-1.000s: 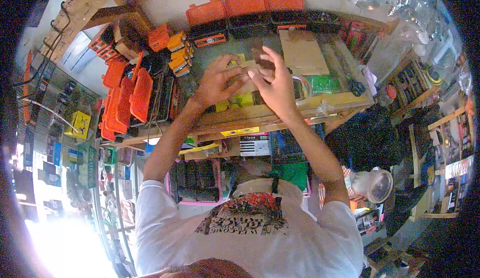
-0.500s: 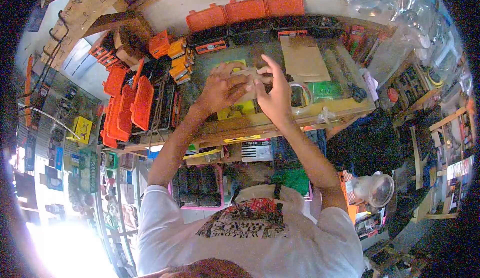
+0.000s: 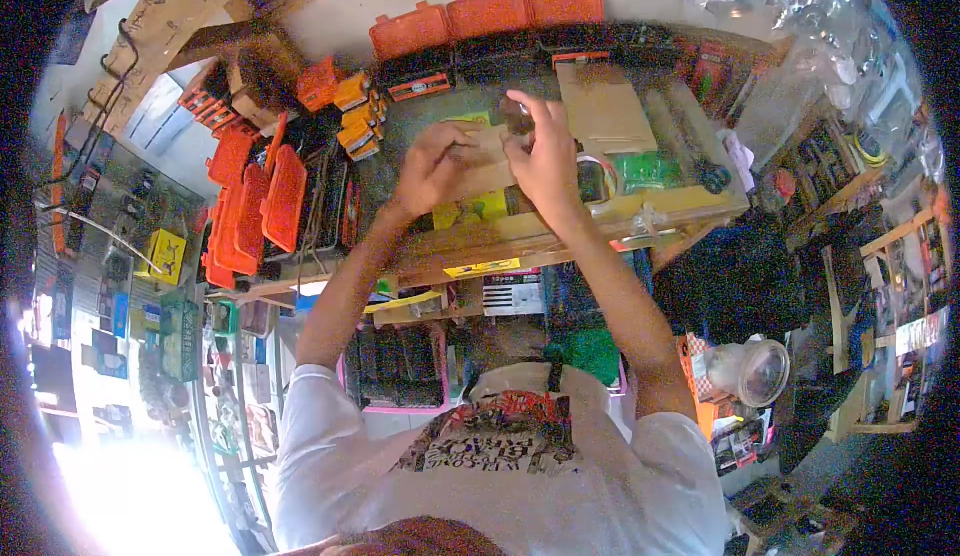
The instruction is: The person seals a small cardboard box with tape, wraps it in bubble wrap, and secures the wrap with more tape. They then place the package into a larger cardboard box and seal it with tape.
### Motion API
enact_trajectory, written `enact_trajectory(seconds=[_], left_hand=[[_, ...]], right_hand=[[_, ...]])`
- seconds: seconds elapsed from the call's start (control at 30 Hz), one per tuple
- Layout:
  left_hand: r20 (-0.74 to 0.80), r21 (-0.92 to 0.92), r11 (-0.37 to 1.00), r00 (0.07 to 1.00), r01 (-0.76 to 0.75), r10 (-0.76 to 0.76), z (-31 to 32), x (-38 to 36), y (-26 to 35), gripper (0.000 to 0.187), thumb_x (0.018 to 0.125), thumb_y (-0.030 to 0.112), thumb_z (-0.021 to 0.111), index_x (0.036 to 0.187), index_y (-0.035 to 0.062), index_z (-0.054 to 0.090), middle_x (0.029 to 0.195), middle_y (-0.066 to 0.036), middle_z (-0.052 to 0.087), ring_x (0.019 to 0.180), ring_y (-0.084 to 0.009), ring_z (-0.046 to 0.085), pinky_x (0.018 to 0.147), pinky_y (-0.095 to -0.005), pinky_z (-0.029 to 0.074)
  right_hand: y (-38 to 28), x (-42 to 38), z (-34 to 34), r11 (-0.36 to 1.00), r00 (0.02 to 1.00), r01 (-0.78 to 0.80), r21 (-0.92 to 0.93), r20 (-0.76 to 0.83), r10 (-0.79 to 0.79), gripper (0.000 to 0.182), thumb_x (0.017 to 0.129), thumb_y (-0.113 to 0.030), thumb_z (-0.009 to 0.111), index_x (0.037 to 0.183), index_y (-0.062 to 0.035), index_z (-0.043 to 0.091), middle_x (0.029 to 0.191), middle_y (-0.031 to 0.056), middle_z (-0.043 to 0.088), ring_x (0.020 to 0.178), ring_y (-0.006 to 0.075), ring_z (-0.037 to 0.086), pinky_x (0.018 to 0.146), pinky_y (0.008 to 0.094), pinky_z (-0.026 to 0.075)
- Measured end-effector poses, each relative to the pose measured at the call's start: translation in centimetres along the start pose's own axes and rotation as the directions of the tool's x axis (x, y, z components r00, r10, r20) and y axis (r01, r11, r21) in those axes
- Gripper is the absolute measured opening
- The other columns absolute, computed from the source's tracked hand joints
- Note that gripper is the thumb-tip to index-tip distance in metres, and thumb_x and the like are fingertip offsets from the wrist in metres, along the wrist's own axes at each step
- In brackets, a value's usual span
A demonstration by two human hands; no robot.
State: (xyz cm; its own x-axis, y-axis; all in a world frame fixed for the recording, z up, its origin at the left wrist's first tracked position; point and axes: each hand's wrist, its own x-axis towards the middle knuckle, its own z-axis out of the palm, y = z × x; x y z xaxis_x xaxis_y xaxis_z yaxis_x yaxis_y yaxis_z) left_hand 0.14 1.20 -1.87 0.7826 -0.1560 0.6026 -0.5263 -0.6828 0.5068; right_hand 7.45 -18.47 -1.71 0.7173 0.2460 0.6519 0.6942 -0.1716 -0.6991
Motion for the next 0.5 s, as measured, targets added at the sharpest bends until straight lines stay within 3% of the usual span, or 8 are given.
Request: enact_trajectory(seconds=[0.07,0.17,0.27,0.37,0.5], left_hand=[[-0.015,-0.293,0.945,0.987,0.146,-0.158,0.1,-0.6,-0.9,0.023,0.093,0.023,0.066,0.106,0.0040,0.066,0.127,-0.013,0.063,0.122,-0.0321,0.057,0.104,-0.0417,0.044],[0.099,-0.322,0.908,0.964,0.267,-0.248,-1.6,-2.3,-0.7,0.026,0.097,0.016,0.064,0.119,0.0038,0.064,0.129,-0.013,0.064,0.124,-0.0269,0.057,0.106,-0.0379,0.043],[-0.028,-0.385,0.830,0.894,0.403,-0.447,-2.8,-3.6,1.8,0.036,0.099,0.012,0.064,0.134,0.0064,0.059,0.134,-0.012,0.062,0.119,-0.0235,0.059,0.106,-0.0355,0.043],[0.034,-0.543,0.659,0.798,0.520,-0.602,-2.3,-4.4,1.7,0.040,0.096,0.013,0.069,0.135,0.0058,0.060,0.132,-0.009,0.064,0.116,-0.0211,0.060,0.104,-0.0342,0.044],[0.116,-0.544,0.625,0.788,0.560,-0.605,-2.5,-4.4,0.2,0.039,0.092,0.012,0.073,0.130,0.0055,0.066,0.123,-0.007,0.067,0.113,-0.0171,0.060,0.100,-0.0297,0.046]], right_hand=[[-0.5,0.1,-0.3,1.000,0.999,-0.023,-0.008,0.023,0.023,0.055,0.080,0.000,0.074,0.132,-0.0144,0.058,0.109,0.0133,0.057,0.072,0.0243,0.062,0.068,0.0355,0.052],[-0.1,0.1,-0.1,0.999,0.999,0.035,-0.024,-0.004,-0.036,0.053,0.081,0.000,0.073,0.130,-0.0138,0.058,0.107,0.0124,0.057,0.072,0.0227,0.062,0.069,0.0343,0.052],[-0.4,0.0,-0.3,0.999,0.999,-0.029,0.015,0.031,0.028,0.051,0.082,0.000,0.073,0.129,-0.0124,0.059,0.107,0.0123,0.056,0.073,0.0210,0.062,0.070,0.0329,0.052],[-0.2,-0.1,-0.1,0.999,1.000,0.000,0.053,0.001,0.000,0.048,0.082,0.000,0.072,0.128,-0.0115,0.060,0.108,0.0121,0.057,0.071,0.0194,0.061,0.070,0.0315,0.051],[1.1,-0.1,0.4,0.994,1.000,-0.006,0.111,-0.012,0.008,0.047,0.081,0.000,0.072,0.126,-0.0117,0.062,0.106,0.0106,0.057,0.075,0.0196,0.059,0.069,0.0302,0.050]])
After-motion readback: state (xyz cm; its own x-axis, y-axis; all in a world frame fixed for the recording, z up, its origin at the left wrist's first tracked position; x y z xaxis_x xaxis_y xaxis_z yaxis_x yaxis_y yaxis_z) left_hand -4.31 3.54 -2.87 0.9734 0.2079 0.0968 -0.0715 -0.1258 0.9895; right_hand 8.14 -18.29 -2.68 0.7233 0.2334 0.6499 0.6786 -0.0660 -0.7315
